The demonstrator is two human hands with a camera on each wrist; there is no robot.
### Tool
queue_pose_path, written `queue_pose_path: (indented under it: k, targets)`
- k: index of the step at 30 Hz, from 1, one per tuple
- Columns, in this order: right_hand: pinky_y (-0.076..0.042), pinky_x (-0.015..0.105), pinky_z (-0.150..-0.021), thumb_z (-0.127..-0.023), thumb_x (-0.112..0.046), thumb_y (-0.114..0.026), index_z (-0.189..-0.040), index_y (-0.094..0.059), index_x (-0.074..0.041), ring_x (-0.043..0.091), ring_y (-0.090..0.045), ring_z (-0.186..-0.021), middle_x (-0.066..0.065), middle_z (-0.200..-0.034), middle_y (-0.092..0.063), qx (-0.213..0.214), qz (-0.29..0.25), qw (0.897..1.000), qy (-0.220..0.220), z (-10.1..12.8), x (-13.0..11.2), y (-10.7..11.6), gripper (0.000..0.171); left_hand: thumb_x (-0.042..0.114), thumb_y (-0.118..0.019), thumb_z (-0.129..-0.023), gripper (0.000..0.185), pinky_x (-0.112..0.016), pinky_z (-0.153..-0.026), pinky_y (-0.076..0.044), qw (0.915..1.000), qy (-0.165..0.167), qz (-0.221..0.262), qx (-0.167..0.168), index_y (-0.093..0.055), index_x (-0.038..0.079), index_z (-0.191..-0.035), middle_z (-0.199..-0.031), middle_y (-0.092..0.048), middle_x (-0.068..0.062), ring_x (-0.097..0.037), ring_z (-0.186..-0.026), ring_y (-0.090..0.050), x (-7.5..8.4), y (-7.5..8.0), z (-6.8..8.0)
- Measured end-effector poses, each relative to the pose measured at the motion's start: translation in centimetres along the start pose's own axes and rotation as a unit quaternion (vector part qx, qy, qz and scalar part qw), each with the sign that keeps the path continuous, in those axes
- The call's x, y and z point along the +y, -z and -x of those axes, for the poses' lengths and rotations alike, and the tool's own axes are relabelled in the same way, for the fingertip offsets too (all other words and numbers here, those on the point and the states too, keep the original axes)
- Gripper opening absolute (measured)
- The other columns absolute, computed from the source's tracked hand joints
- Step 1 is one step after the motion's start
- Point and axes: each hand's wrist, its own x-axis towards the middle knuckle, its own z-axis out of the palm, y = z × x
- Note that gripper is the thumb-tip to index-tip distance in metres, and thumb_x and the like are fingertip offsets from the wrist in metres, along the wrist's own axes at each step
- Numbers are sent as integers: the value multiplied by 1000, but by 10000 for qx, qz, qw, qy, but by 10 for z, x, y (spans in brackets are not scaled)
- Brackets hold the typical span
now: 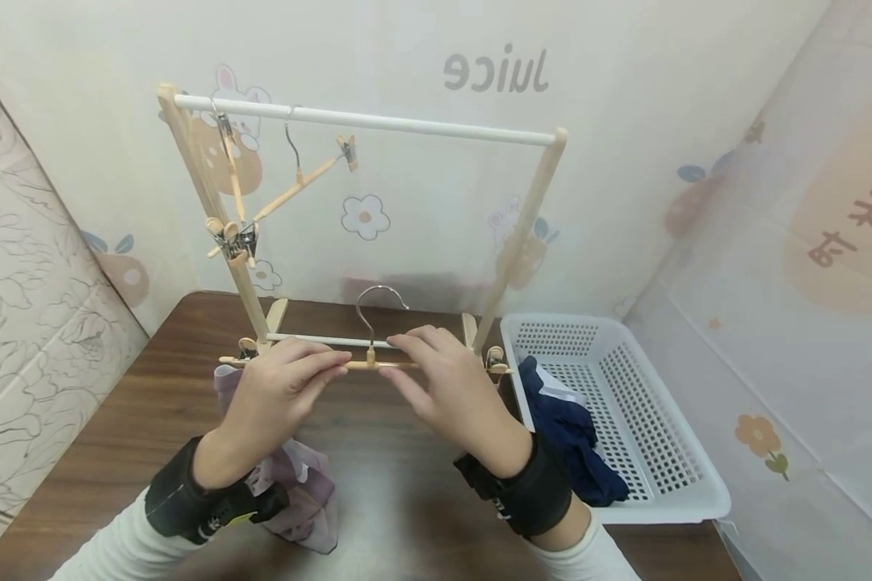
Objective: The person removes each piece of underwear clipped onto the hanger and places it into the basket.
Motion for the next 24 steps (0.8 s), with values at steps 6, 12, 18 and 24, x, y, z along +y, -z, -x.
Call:
queue_pose_path:
  k: [6, 12, 18, 24]
  targets:
    - [-48, 24, -62, -81, -16, -79, -104, -72, -8, 11, -59, -75, 0, -88, -68, -171, 23, 9997, -150, 4, 2, -7, 25, 10, -81, -77, 15, -31, -70, -53, 10000, -9, -15, -1, -78, 7, -92, -82, -71, -2, -18, -78, -64, 1, -2, 0]
    - [-42, 18, -56, -83, -16, -77, -97, -75, -11, 6, -51, -66, -3, -81, -68, -185, 58, 9997, -157, 9, 2, -10, 15, 12, -80, -78, 16, -32, -72, -53, 10000, -48, -2, -71, -78, 7, -94, -83, -71, -2, -18, -79, -66, 4, -5, 2]
    - [-39, 16, -56, -80, -12, -79, -94, -76, -11, 4, -49, -63, -3, -80, -69, 137, 86, 9999, -34, 12, 4, -10, 13, 9, -81, -77, 19, -32, -73, -54, 9998, -152, 79, -79, -77, 7, -95, -83, -71, -1, -16, -80, -66, 5, -7, 2]
    - [-38, 13, -57, -77, -8, -80, -92, -77, -11, 4, -51, -63, -3, -78, -70, 378, 37, 9991, 165, 14, 5, -11, 16, 10, -80, -79, 18, -31, -74, -53, 9995, -279, 18, -130, -76, 8, -97, -85, -71, -1, -16, -82, -65, 6, -5, 3]
